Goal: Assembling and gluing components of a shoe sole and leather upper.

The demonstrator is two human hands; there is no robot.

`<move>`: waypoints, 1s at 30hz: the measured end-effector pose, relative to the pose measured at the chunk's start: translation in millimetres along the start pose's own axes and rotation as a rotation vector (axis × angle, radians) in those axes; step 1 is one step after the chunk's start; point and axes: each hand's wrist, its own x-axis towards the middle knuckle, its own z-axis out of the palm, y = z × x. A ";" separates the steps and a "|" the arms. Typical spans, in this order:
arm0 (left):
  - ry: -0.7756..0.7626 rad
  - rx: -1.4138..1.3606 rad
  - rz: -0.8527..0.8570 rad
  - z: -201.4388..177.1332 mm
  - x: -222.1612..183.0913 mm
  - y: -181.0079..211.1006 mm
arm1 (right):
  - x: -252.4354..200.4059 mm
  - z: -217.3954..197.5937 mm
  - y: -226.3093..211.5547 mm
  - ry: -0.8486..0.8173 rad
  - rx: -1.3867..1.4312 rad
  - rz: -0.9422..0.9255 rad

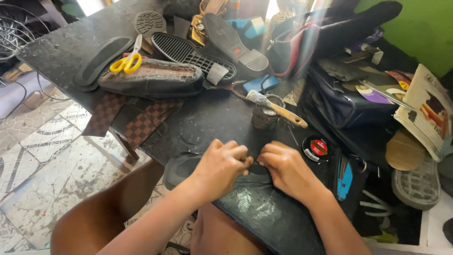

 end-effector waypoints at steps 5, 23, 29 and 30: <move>0.103 0.075 0.050 6.0 -7.2 1.8 | -1.6 -4.2 -15.8 -0.045 -0.141 -0.056; 0.150 -0.127 -0.103 0.6 -4.2 9.4 | -28.0 12.4 16.7 0.233 0.008 0.394; 0.063 -0.135 -0.142 -2.8 11.4 13.2 | -28.9 21.4 23.6 0.208 -0.019 0.321; 0.038 -0.116 -0.161 -2.7 14.6 12.9 | -28.6 22.5 24.3 0.231 -0.039 0.252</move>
